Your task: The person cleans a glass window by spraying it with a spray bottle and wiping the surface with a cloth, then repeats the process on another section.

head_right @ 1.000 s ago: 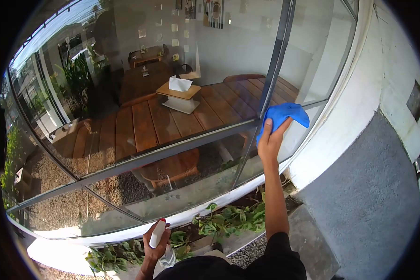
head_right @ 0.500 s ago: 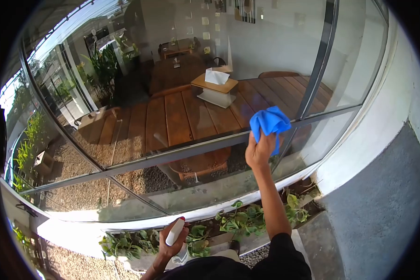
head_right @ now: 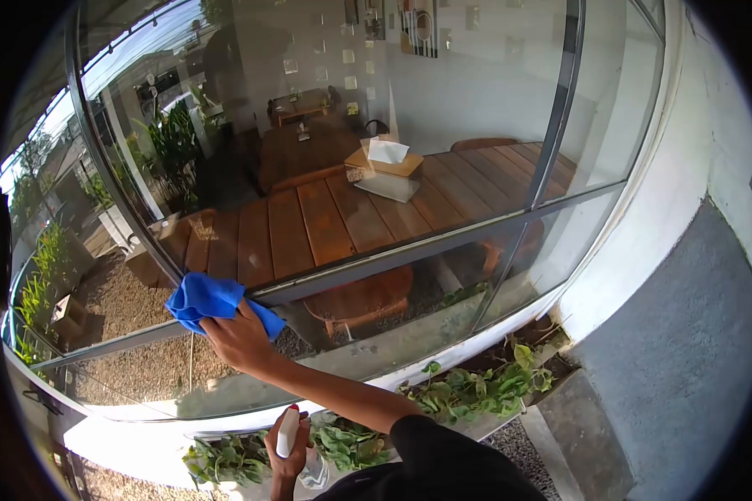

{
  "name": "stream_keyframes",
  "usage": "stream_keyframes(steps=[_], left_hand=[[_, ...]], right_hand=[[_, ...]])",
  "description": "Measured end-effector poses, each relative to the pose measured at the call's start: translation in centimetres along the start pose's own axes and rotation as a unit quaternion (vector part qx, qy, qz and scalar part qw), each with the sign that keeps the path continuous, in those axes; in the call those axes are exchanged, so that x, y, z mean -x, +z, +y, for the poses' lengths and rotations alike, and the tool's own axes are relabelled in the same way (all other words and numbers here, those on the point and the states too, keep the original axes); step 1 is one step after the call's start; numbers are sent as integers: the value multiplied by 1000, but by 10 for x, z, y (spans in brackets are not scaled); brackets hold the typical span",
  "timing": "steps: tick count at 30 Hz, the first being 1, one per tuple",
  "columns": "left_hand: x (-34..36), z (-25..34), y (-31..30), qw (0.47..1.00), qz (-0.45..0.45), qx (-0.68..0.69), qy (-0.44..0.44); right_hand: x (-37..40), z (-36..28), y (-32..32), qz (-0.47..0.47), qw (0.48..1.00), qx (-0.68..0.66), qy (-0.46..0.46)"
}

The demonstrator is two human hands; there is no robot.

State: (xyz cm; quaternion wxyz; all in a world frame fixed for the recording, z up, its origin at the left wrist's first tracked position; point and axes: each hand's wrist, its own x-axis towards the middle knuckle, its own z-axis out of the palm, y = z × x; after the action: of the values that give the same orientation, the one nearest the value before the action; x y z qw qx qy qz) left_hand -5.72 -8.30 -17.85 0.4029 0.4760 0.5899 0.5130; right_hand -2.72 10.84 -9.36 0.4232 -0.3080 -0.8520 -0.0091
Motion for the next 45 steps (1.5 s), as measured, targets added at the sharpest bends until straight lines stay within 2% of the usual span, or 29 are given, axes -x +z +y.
stream_keyframes(steps=[2, 5, 6, 7, 9, 14, 17, 19, 20, 21, 23, 25, 27, 28, 29, 31, 32, 34, 36, 37, 39, 40, 41, 42, 43, 44, 45], left_hand=[[3, -5, -12, 1000, 5, -17, 5], [1, -25, -17, 999, 9, -16, 40], [1, -36, -19, 999, 6, -10, 41], [0, -34, -16, 999, 5, -5, 44], [1, -28, -9, 1000, -6, -9, 20], [-1, -39, 5, 1000, -4, 18, 22], [1, -20, 22, 999, 1, 42, 2], [-2, -30, 26, 1000, -2, 20, 5], [-4, -43, 24, 982, -13, -174, 77], [-6, -43, 28, 982, -13, -171, 74], [-8, -36, 43, 999, -12, 12, 41], [-6, -30, 53, 999, -13, 14, 32], [-6, -30, 60, 999, -22, 7, 35], [-3, -9, 69, 998, -25, 46, 21], [-3, -14, 73, 999, -13, 50, -4], [-7, -34, 77, 999, -12, 14, 29], [-5, -21, 80, 1000, -14, 26, 5], [-3, -27, 85, 1000, -9, 21, 8], [1, -30, 80, 999, -22, 30, 29], [3, -25, 78, 999, -17, 26, 12], [7, -17, 71, 999, -16, 29, 37], [8, -15, 68, 999, -5, 31, 37], [9, -13, 64, 999, 0, 36, 26], [12, -13, 58, 999, 6, 42, 14], [12, -19, 51, 999, 15, 43, 12], [12, -29, 46, 999, 18, 20, 45], [13, -35, 40, 997, 19, -2, 79]], right_hand=[[-12, -11, -1, 181, 983, -15, -31], [-6, 4, -5, 147, 987, 37, -52], [-1, 8, -5, 79, 996, 28, -32], [2, 11, -14, 78, 996, 36, -24], [0, 19, -30, 143, 981, 89, -99], [26, 64, -74, 115, 979, 124, -116], [45, 94, -121, 124, 976, 144, -110], [65, 124, -148, 92, 978, 172, -74], [78, 146, -160, 81, 975, 201, -57], [90, 166, -172, 69, 970, 231, -39], [102, 189, -208, 162, 956, 245, -18], [122, 219, -245, 166, 951, 258, 23], [153, 259, -277, 161, 948, 253, 107], [166, 277, -293, 192, 939, 254, 126], [175, 294, -307, 227, 930, 253, 142], [189, 319, -328, 299, 905, 221, 208], [195, 326, -332, 291, 903, 239, 207], [197, 327, -329, 277, 908, 242, 203], [183, 298, -329, 341, 894, -28, 289], [165, 273, -330, 414, 851, -107, 306], [159, 288, -321, 491, 823, -120, 261], [145, 274, -321, 453, 833, -141, 285], [130, 271, -313, 448, 836, -149, 281], [112, 268, -303, 402, 891, 37, 210], [90, 256, -292, 341, 904, 222, 128], [71, 239, -277, 361, 913, 125, 141], [63, 225, -268, 357, 916, 121, 138]])
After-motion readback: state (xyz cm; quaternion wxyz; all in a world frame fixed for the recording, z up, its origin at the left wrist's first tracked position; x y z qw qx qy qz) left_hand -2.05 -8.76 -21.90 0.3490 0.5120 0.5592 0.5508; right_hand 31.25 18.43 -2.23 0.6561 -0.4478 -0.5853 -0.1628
